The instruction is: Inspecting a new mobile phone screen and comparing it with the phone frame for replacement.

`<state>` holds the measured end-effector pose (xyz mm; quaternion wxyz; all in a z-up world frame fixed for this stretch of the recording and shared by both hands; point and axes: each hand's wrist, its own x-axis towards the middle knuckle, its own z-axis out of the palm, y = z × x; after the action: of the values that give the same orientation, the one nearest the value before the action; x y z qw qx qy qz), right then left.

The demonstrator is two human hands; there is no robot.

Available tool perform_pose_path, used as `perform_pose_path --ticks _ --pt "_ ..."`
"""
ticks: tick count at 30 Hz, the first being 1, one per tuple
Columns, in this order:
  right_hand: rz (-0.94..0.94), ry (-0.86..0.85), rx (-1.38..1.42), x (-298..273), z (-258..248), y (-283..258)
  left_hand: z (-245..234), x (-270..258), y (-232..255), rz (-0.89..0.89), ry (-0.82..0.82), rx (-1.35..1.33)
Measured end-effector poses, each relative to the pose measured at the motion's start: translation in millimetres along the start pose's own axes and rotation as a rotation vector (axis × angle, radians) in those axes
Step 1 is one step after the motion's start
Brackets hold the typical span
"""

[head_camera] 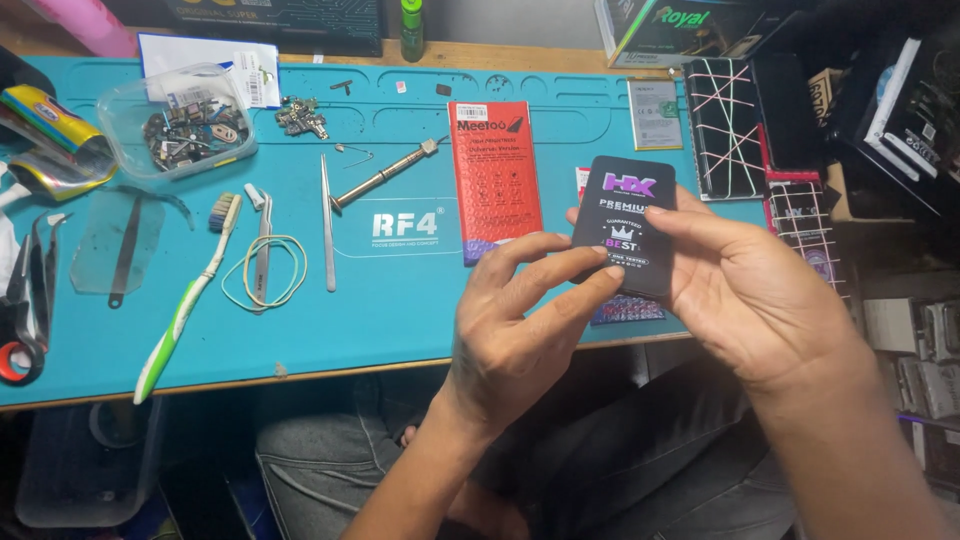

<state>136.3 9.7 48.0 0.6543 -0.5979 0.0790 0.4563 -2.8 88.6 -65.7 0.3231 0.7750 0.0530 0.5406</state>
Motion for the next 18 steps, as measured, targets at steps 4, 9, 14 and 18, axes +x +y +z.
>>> perform_pose_path --ticks 4,9,14,18 --pt "0.010 0.015 -0.057 1 1 -1 -2 8 15 -0.048 0.006 -0.068" --pt "-0.048 0.109 -0.062 -2 7 -1 7 10 46 -1.079 0.188 -0.700" --pt "-0.094 0.108 -0.077 0 0 4 12 26 51 -1.339 0.098 -0.957" --pt "-0.089 0.140 -0.078 -4 1 1 10 31 51 -1.387 0.023 -0.982"
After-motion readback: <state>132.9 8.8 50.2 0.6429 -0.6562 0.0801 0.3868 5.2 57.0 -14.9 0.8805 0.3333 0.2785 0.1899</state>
